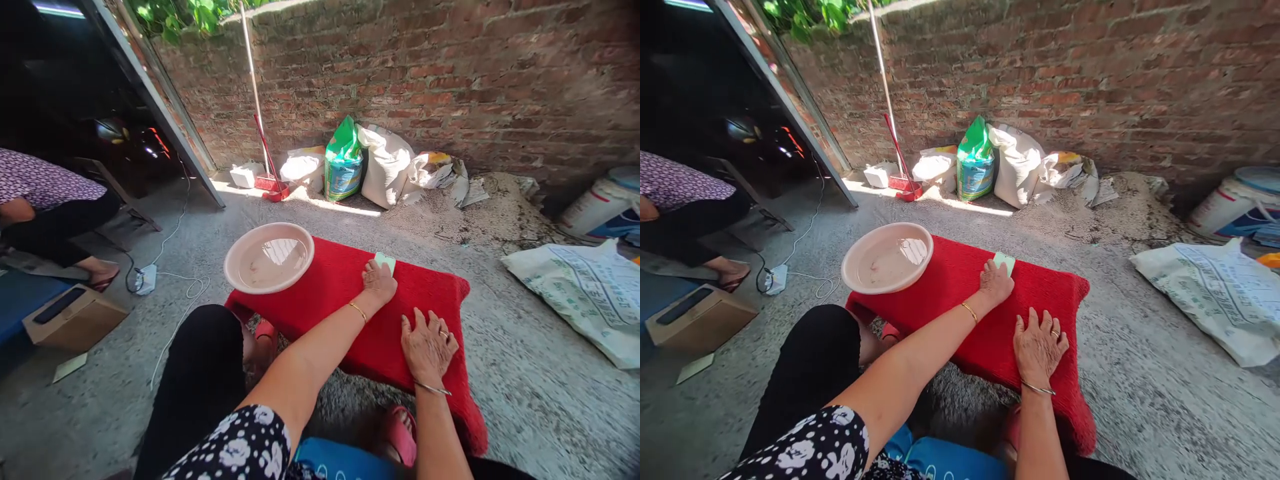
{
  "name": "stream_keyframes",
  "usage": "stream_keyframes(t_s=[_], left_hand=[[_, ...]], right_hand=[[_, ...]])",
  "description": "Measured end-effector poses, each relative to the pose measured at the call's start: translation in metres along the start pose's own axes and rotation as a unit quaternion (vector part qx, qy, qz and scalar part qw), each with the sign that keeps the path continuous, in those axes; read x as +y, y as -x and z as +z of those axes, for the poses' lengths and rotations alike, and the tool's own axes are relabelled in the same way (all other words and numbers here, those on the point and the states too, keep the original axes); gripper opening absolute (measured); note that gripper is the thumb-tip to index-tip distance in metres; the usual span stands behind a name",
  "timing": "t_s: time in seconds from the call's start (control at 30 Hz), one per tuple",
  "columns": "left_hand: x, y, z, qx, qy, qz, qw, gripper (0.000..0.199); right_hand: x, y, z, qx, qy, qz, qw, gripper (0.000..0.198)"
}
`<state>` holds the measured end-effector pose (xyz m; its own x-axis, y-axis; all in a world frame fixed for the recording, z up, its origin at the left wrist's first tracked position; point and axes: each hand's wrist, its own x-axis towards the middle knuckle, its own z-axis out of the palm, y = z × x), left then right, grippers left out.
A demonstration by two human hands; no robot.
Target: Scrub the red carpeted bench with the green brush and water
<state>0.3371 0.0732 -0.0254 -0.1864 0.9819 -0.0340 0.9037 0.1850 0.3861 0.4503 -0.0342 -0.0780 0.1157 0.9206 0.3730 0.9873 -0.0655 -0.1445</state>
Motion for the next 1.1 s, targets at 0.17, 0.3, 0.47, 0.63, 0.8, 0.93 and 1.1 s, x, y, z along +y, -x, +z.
stream_keyframes(t_s=[0.17, 0.3, 0.47, 0.63, 0.8, 0.93, 1.1], left_hand=[[0.062, 0.030, 0.022, -0.127, 0.043, 0.151, 0.979, 0.043], [0.046, 0.028, 0.002, -0.131, 0.065, 0.168, 0.975, 0.046], [-0.027, 0.007, -0.030, -0.024, 0.018, -0.010, 1.000, 0.043], [-0.032, 0.017, -0.017, -0.011, -0.016, -0.010, 1.000, 0.047], [0.003, 0.046, 0.001, -0.118, 0.029, 0.160, 0.980, 0.047], [-0.011, 0.052, -0.011, -0.146, 0.256, 0.060, 0.954, 0.046], [-0.067, 0.054, -0.036, -0.263, 0.507, -0.070, 0.818, 0.039]], right_hand=[[0.001, -0.001, -0.004, -0.066, 0.028, 0.004, 0.997, 0.043], [-0.001, -0.002, -0.006, -0.052, 0.015, 0.011, 0.998, 0.043], [-0.004, -0.001, -0.005, -0.020, -0.018, 0.014, 1.000, 0.048], [-0.002, -0.001, -0.004, -0.021, -0.027, 0.020, 0.999, 0.047], [0.001, -0.001, -0.006, -0.046, -0.013, 0.014, 0.999, 0.042], [0.002, -0.002, -0.004, -0.041, -0.012, 0.018, 0.999, 0.042], [-0.001, -0.002, -0.001, -0.020, -0.027, 0.025, 0.999, 0.043]])
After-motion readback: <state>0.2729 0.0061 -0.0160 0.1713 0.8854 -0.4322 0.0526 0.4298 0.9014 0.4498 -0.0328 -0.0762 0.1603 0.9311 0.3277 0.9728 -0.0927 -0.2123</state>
